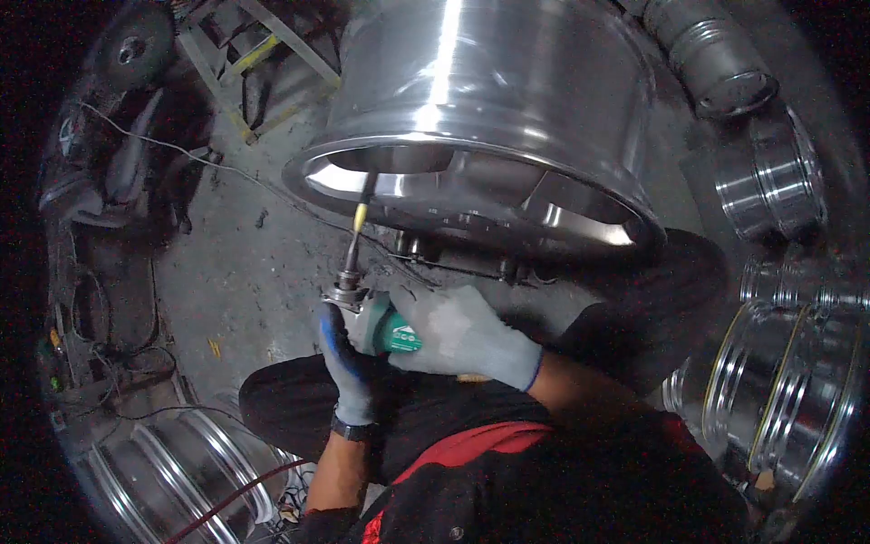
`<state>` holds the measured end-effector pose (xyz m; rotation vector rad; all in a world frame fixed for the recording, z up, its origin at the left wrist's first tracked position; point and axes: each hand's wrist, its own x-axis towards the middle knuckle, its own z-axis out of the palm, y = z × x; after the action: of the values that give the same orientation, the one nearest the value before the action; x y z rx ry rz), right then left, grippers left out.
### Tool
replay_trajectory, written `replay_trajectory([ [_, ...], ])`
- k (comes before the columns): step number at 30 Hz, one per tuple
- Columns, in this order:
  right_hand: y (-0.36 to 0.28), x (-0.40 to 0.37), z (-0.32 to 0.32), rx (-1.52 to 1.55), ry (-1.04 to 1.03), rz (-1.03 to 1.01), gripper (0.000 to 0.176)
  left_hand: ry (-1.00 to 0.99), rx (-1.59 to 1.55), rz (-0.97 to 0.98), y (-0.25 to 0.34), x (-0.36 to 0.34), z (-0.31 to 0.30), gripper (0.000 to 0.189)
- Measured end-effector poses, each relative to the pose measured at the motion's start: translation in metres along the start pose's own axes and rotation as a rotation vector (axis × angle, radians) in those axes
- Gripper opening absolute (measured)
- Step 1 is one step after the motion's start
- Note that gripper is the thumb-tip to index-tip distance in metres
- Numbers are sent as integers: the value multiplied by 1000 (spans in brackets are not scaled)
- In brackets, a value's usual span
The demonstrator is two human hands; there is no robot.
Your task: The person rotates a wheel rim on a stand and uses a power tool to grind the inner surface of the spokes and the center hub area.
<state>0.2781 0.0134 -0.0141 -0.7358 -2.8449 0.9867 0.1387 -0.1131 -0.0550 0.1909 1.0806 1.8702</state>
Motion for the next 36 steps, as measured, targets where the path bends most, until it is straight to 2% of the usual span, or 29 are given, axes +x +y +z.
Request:
replay_trajectory([
  [2,3,-11,-3,-21,-29,23,93,-3,275,25,-14,-2,-7,46],
  [3,4,-14,-4,-41,-55,46,91,48,59,-159,-16,-1,-3,57],
  [7,4,-16,-2,-107,-118,105,91,32,4,-203,-15,-3,2,58],
  [10,2,-7,-1,-40,-89,58,91,113,76,-157,-15,3,-9,57],
  [12,-3,3,-2,2,-23,-31,90,80,175,-42,-2,4,-6,54],
  [13,-4,8,-1,3,-20,-29,90,60,412,114,6,3,2,48],
  [14,-4,14,1,-5,3,-74,90,58,415,114,11,3,8,48],
  [16,-2,23,6,-14,28,-118,90,176,124,65,16,3,15,50],
  [18,2,28,13,-20,68,-166,92,132,42,38,15,6,3,52],
  [21,4,27,15,-41,58,-149,93,112,72,72,13,6,2,53],
  [24,5,13,9,-34,83,-130,86,130,41,-24,2,0,3,53],
  [26,9,2,10,-40,105,-114,85,71,176,3,-6,-2,3,53],
  [28,13,-9,10,-43,128,-103,85,16,157,-46,-11,-3,0,53],
  [30,14,-16,6,-102,-3,-2,85,-5,203,-10,-20,-5,-1,29],
  [31,12,-19,1,-102,-3,-1,85,-4,64,-73,-21,-8,6,27],
  [32,8,-24,-8,-99,-74,75,85,-5,64,-73,-25,-10,8,27],
  [34,6,-30,-11,-95,-146,152,86,-33,482,74,-29,-11,9,27],
  [35,9,-33,-8,-93,-120,143,85,-44,323,37,-27,-13,8,29],
  [36,9,-34,-7,-92,-93,135,85,-45,324,36,-27,-12,5,29],
])
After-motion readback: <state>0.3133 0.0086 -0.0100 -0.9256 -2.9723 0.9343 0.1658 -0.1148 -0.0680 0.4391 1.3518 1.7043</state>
